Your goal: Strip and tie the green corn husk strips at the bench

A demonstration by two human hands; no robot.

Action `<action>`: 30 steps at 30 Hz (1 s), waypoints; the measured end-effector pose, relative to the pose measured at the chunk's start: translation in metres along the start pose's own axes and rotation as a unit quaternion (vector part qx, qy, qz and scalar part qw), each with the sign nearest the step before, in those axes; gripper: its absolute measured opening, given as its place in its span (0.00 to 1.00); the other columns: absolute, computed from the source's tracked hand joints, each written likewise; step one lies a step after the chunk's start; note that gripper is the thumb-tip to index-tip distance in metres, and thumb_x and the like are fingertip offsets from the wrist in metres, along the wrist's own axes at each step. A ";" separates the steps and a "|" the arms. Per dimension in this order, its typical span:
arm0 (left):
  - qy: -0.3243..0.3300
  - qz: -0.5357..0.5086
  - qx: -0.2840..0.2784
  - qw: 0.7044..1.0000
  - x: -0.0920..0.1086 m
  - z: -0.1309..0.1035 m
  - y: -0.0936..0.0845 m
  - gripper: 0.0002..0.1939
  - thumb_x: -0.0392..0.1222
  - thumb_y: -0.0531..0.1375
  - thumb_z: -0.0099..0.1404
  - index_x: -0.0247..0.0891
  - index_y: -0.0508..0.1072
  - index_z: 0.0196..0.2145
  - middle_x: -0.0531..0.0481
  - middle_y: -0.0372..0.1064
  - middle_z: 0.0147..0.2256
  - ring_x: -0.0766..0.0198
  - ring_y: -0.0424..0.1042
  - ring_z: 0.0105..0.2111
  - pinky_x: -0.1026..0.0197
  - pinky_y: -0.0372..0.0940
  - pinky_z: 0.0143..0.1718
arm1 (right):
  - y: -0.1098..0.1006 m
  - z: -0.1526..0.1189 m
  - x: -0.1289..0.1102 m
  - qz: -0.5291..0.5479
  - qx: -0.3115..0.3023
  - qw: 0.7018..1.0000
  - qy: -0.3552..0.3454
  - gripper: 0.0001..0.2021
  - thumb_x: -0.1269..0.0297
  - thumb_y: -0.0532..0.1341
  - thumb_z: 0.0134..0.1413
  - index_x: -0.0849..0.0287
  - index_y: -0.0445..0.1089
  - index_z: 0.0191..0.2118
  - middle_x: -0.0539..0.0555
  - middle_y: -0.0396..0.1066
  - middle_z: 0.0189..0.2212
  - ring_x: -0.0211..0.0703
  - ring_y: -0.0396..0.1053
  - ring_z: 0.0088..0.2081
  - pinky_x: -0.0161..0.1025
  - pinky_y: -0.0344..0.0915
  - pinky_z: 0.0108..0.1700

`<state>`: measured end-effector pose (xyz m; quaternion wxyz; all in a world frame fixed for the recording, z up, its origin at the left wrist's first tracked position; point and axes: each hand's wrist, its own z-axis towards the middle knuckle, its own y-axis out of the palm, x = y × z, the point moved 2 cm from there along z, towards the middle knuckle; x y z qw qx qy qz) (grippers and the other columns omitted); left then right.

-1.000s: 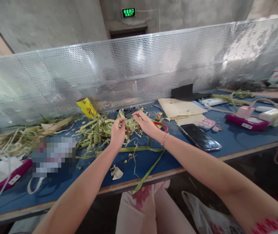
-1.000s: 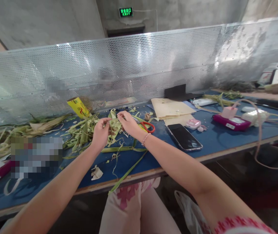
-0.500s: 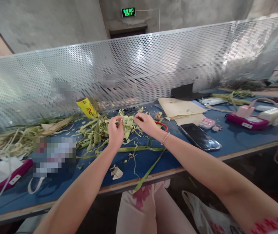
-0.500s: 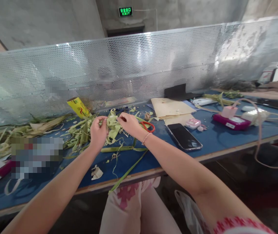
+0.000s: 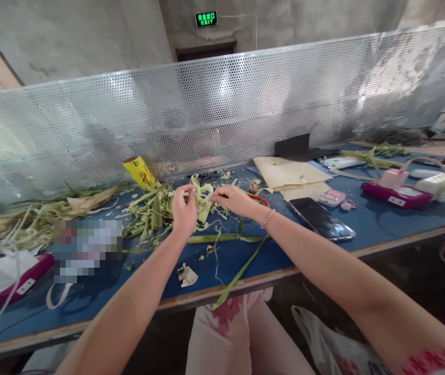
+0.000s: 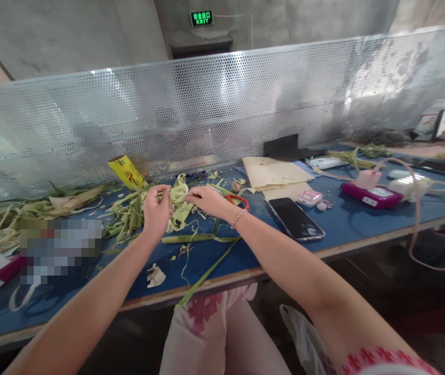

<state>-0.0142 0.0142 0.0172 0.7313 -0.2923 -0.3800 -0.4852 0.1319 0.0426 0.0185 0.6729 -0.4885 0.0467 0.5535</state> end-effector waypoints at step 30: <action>0.116 0.098 -0.090 0.984 0.009 -0.008 0.010 0.04 0.36 0.55 0.55 0.39 0.70 0.28 0.49 0.63 0.31 0.68 0.61 0.25 0.67 0.57 0.24 | 0.011 -0.001 -0.001 0.418 0.075 0.887 0.182 0.04 0.66 0.57 0.46 0.59 0.62 0.30 0.46 0.62 0.21 0.30 0.62 0.23 0.32 0.63 0.29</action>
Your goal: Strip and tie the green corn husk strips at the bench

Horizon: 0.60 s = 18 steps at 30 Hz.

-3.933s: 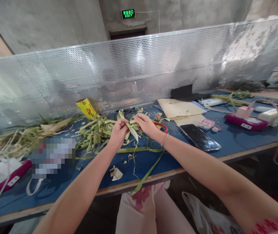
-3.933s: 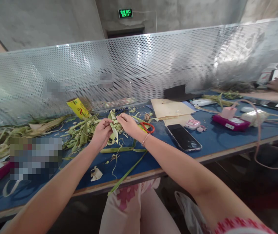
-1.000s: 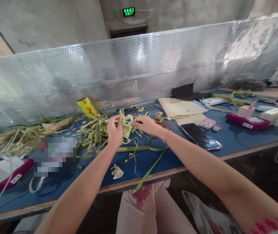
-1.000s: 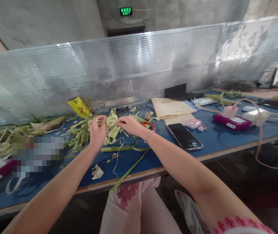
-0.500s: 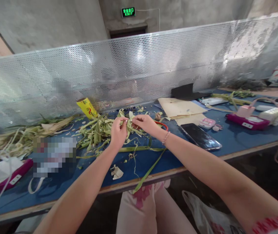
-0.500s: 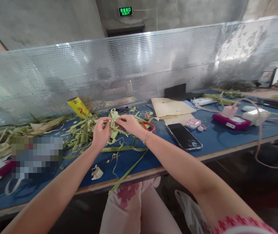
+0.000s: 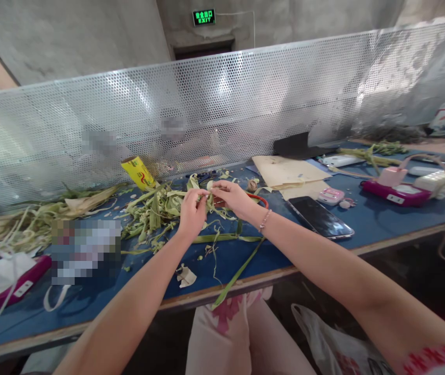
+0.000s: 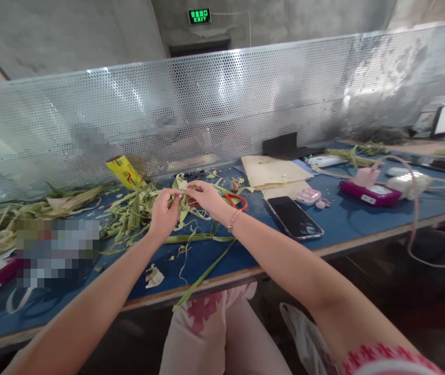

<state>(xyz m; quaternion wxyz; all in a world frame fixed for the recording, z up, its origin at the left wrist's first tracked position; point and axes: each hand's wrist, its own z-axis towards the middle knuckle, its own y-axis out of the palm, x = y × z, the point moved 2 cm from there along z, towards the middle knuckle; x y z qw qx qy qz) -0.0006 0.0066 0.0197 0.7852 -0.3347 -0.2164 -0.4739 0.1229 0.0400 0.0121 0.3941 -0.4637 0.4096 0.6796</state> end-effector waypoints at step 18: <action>0.056 0.123 0.015 0.991 0.002 -0.006 0.009 0.06 0.34 0.50 0.58 0.36 0.66 0.31 0.49 0.64 0.33 0.72 0.63 0.23 0.68 0.59 0.22 | 0.005 -0.005 0.004 -0.372 0.094 0.872 -0.302 0.09 0.63 0.44 0.57 0.56 0.59 0.33 0.51 0.58 0.27 0.39 0.59 0.31 0.38 0.59 0.36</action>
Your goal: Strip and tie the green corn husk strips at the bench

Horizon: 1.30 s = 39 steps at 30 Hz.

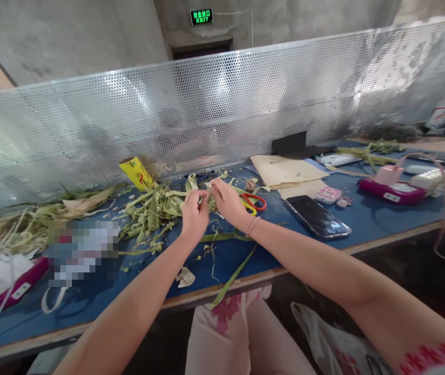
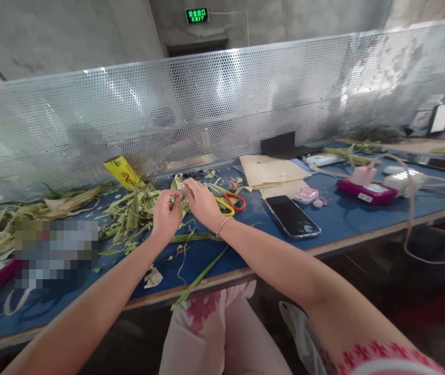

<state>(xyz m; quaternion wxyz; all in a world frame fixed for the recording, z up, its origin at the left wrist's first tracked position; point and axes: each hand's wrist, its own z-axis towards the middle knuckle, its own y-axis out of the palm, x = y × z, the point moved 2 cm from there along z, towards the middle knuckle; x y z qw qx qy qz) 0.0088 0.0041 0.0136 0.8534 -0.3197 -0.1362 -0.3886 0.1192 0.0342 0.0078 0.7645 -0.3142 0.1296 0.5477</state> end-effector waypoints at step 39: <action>0.021 0.022 -0.036 0.999 0.001 0.004 -0.014 0.08 0.36 0.48 0.60 0.36 0.67 0.32 0.49 0.62 0.34 0.78 0.58 0.17 0.71 0.55 0.15 | -0.019 0.017 0.025 0.148 0.084 0.979 0.115 0.09 0.57 0.49 0.54 0.56 0.57 0.30 0.45 0.57 0.20 0.32 0.57 0.22 0.33 0.57 0.29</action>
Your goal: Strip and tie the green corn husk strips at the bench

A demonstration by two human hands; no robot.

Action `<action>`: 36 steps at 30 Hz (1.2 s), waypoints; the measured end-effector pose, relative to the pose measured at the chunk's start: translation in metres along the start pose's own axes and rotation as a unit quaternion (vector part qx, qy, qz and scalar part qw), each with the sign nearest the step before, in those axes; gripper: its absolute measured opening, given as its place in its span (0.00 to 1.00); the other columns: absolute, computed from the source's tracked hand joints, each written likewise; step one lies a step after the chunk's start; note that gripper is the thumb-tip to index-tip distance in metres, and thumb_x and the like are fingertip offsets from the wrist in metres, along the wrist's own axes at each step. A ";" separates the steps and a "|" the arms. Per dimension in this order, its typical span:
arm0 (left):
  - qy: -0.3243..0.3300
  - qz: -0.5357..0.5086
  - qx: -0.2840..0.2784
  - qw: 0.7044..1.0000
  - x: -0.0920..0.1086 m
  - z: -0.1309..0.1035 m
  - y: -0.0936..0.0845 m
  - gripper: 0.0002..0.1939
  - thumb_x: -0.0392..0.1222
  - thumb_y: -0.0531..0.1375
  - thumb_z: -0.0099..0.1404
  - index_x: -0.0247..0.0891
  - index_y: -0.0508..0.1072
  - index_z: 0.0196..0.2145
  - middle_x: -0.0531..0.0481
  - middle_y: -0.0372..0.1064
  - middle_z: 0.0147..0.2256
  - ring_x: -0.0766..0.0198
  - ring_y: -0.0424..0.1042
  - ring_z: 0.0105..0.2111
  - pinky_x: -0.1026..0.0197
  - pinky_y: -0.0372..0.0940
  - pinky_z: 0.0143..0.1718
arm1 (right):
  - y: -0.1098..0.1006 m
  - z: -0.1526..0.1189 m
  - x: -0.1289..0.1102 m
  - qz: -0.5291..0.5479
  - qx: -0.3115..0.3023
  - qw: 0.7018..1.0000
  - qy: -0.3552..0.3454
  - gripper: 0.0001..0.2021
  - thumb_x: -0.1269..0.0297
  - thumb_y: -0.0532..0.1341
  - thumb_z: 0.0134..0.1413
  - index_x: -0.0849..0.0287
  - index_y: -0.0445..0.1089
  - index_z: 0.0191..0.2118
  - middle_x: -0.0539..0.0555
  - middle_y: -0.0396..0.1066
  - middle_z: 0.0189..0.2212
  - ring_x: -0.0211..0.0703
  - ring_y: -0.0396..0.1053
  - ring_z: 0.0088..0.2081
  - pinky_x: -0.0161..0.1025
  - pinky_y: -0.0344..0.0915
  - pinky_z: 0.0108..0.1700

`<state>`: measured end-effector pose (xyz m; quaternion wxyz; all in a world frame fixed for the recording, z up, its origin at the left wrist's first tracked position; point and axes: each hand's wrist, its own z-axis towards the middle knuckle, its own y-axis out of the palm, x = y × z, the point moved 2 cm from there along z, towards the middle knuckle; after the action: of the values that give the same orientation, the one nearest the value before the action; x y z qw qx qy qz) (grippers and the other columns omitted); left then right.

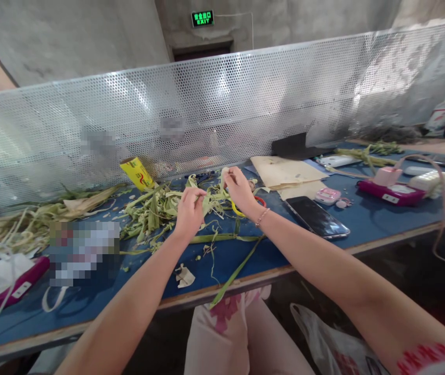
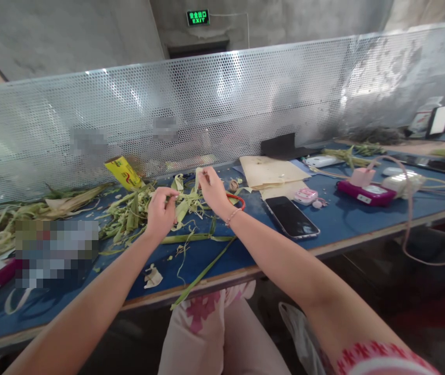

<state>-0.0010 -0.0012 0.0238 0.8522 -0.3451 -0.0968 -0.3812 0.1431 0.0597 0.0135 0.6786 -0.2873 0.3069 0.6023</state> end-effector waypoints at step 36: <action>-0.314 -0.328 0.032 0.890 -0.011 -0.003 0.030 0.09 0.45 0.51 0.58 0.37 0.59 0.27 0.57 0.59 0.19 0.72 0.60 0.16 0.67 0.60 0.19 | 0.027 -0.026 -0.009 -0.096 -0.064 0.992 -0.052 0.08 0.65 0.51 0.53 0.58 0.66 0.30 0.54 0.62 0.31 0.41 0.60 0.39 0.41 0.60 0.44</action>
<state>0.0127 0.0169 0.0017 0.6146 -0.3677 -0.4791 -0.5074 0.1141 0.0372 0.0031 0.7284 -0.3261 0.2031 0.5673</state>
